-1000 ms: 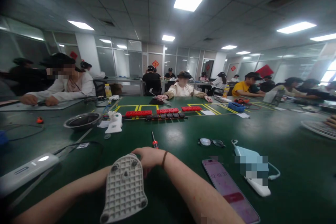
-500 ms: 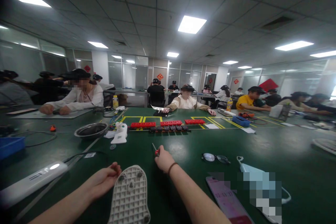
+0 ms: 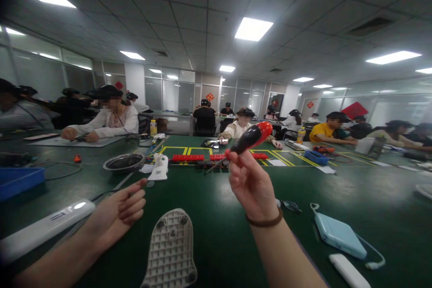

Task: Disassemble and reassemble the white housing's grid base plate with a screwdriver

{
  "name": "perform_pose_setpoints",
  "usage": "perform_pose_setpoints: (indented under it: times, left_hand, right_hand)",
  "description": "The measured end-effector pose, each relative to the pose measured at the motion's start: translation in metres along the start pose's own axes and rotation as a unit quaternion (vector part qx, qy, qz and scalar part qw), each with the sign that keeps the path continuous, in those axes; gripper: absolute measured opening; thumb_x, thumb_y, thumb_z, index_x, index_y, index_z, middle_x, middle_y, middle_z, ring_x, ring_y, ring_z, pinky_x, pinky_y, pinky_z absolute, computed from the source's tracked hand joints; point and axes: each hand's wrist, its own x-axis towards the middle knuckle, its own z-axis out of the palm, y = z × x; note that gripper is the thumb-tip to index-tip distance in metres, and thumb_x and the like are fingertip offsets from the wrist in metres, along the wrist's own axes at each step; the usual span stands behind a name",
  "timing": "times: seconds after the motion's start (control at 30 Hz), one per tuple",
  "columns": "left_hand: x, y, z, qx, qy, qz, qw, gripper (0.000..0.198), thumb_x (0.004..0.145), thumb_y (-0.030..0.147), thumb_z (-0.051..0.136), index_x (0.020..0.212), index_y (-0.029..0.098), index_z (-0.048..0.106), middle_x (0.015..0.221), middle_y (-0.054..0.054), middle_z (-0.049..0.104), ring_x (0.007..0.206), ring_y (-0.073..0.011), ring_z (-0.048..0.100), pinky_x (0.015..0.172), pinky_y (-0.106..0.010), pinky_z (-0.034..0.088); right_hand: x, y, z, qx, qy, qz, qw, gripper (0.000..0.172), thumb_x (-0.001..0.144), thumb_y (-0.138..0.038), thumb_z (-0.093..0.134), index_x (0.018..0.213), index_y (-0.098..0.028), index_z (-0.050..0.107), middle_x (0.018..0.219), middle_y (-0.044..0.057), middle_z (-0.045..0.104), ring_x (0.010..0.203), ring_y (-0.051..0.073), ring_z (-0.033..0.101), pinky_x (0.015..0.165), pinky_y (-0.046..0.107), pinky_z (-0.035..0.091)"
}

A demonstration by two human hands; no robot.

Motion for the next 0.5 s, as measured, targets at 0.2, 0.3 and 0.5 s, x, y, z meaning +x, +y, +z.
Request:
perform_pose_setpoints:
  times: [0.2, 0.3, 0.5]
  left_hand:
    - [-0.045, -0.001, 0.027, 0.138, -0.104, -0.008, 0.985, 0.016, 0.073, 0.024, 0.057, 0.088, 0.020, 0.051, 0.063, 0.005, 0.042, 0.047, -0.0046, 0.036, 0.038, -0.014, 0.030]
    - [-0.055, -0.002, 0.027, 0.184, -0.131, 0.017, 0.974, 0.027, 0.066, 0.030, 0.065, 0.088, 0.021, 0.055, 0.063, 0.003, 0.047, 0.049, -0.0064, 0.042, 0.040, -0.016, 0.034]
    - [-0.060, -0.004, 0.021, 0.210, -0.133, 0.096, 0.964, 0.021, 0.062, 0.022, 0.070, 0.082, 0.023, 0.063, 0.064, 0.002, 0.057, 0.051, -0.0077, 0.054, 0.045, -0.015, 0.043]
  right_hand:
    - [-0.015, 0.015, 0.023, -0.138, 0.039, -0.085, 0.986, 0.025, 0.073, -0.043, 0.060, 0.082, -0.021, 0.053, 0.042, -0.009, 0.040, 0.030, 0.003, 0.027, 0.030, 0.011, 0.023]
    - [-0.021, 0.015, 0.032, -0.200, 0.074, -0.158, 0.964, 0.029, 0.070, -0.047, 0.059, 0.075, -0.020, 0.051, 0.044, -0.008, 0.038, 0.030, 0.005, 0.027, 0.028, 0.014, 0.021]
    - [-0.039, 0.014, 0.045, -0.289, 0.100, -0.257, 0.917, 0.023, 0.066, -0.042, 0.063, 0.071, -0.021, 0.054, 0.053, -0.004, 0.041, 0.037, 0.009, 0.038, 0.030, 0.021, 0.028]
